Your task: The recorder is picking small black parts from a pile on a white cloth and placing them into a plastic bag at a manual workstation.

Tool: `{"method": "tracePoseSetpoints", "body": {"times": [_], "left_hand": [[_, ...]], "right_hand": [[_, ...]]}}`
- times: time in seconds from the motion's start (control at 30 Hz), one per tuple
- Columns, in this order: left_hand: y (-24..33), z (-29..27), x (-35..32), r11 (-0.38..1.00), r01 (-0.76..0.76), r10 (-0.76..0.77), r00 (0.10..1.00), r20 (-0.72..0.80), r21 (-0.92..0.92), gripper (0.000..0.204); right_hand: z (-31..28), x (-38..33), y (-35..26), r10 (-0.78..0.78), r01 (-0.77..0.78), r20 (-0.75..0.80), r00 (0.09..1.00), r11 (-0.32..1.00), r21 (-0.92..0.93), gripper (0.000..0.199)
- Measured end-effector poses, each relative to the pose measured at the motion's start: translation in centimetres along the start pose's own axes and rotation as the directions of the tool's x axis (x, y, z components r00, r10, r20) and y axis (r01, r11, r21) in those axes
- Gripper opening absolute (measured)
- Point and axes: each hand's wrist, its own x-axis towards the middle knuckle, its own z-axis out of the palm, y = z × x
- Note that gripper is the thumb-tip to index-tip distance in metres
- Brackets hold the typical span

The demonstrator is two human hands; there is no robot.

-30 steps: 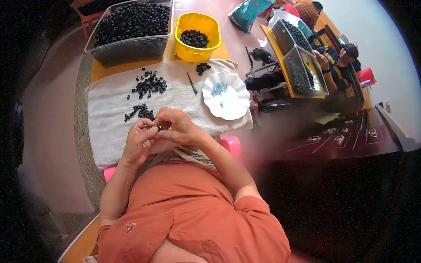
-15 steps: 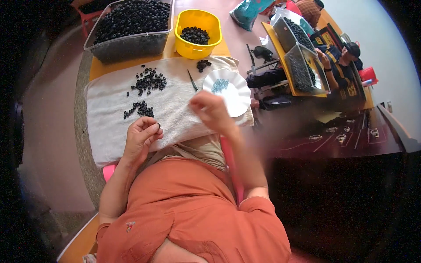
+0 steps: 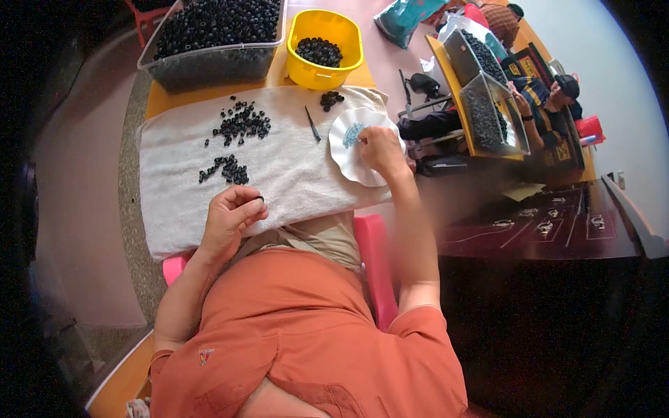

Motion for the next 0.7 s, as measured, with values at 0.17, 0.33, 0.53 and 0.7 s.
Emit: {"method": "tracePoseSetpoints", "body": {"times": [0.17, 0.33, 0.53, 0.7], "left_hand": [[0.2, 0.3, -0.1, 1.0, -0.01, 0.01, 1.0, 0.008, -0.005, 0.015], [0.1, 0.3, -0.1, 1.0, -0.006, 0.006, 1.0, 0.003, -0.015, 0.014], [-0.1, 0.2, 0.1, 1.0, 0.004, -0.004, 1.0, 0.011, -0.006, 0.013], [0.0, 0.5, -0.3, 1.0, 0.002, -0.002, 1.0, -0.005, -0.002, 0.013]], "right_hand": [[0.2, 0.1, 0.4, -0.034, 0.034, 0.005, 0.999, 0.999, 0.005, 0.018], [0.1, -0.4, 0.3, -0.015, 0.015, 0.028, 0.999, 1.0, 0.015, 0.018], [-0.2, -1.3, 0.6, 0.001, 0.002, -0.044, 0.999, 0.998, 0.064, 0.02], [0.0, -1.6, 1.4, -0.045, 0.061, -0.097, 0.994, 0.984, 0.168, 0.02]]}}
